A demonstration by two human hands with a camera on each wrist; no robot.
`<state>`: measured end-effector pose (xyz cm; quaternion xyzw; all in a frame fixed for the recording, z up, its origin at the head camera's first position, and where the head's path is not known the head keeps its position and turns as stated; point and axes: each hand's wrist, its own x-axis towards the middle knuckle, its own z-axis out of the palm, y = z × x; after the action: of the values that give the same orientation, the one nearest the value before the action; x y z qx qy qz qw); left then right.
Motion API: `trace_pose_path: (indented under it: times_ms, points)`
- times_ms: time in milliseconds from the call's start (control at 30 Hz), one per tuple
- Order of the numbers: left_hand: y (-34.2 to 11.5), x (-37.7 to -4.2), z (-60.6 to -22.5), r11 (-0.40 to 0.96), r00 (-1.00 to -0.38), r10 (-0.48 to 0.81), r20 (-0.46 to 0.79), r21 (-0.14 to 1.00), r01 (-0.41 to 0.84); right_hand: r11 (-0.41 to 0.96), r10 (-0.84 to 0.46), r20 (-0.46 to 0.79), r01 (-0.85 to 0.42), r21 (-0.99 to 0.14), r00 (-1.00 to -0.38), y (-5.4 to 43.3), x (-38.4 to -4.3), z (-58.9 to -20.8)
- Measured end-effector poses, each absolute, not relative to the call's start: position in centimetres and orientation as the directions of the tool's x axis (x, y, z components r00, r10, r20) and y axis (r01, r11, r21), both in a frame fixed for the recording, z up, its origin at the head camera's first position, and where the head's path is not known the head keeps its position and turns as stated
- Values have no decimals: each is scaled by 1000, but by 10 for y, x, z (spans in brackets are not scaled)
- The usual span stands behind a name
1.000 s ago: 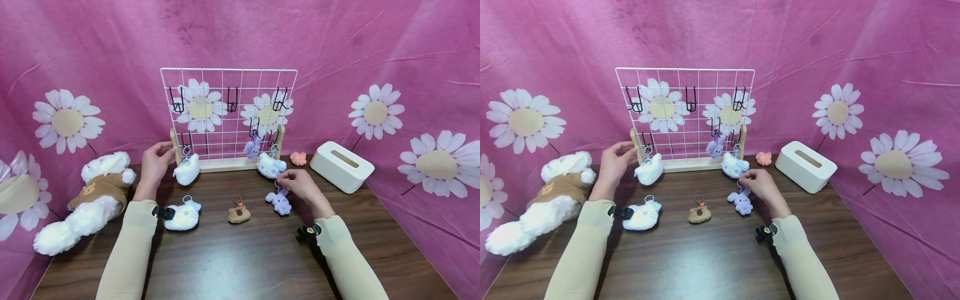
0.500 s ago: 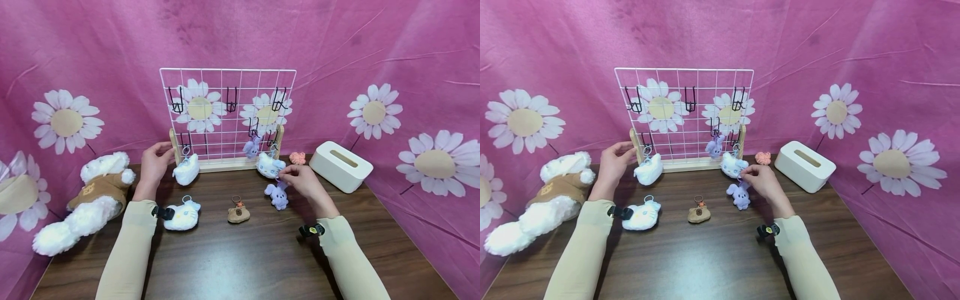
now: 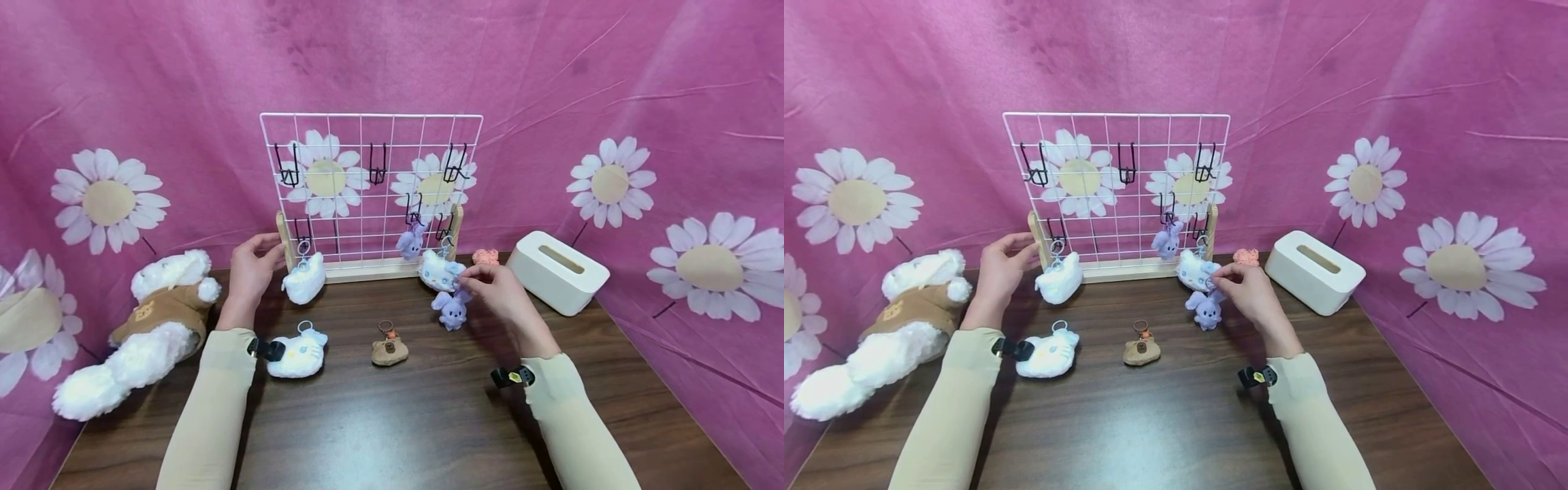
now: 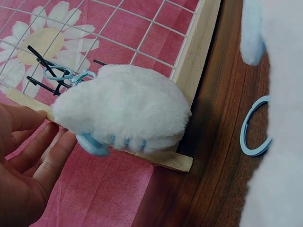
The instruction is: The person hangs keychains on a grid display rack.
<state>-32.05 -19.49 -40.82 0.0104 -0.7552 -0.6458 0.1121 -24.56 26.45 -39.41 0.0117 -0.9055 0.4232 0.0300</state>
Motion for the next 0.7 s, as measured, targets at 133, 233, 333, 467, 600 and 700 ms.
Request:
trace_pose_path:
  times_ms: [133,233,333,467,600,700]
  points:
    - [-195,-318,-407,169,-975,-165,149,978,121,641,10,90,-63,-765,-996,263,-247,-392]
    - [-196,-318,-408,180,-975,-162,149,976,120,636,18,115,-77,-768,-993,264,-248,-391]
    - [-195,-320,-408,186,-977,-153,151,975,122,625,16,175,-126,-770,-985,265,-248,-389]
    - [-194,-320,-409,181,-975,-158,157,975,127,608,12,231,-176,-774,-973,267,-247,-384]
    - [-194,-319,-411,174,-973,-166,163,976,134,573,26,230,-173,-801,-973,266,-247,-377]
    - [-194,-318,-410,175,-973,-167,160,976,130,558,31,236,-179,-810,-971,265,-248,-374]
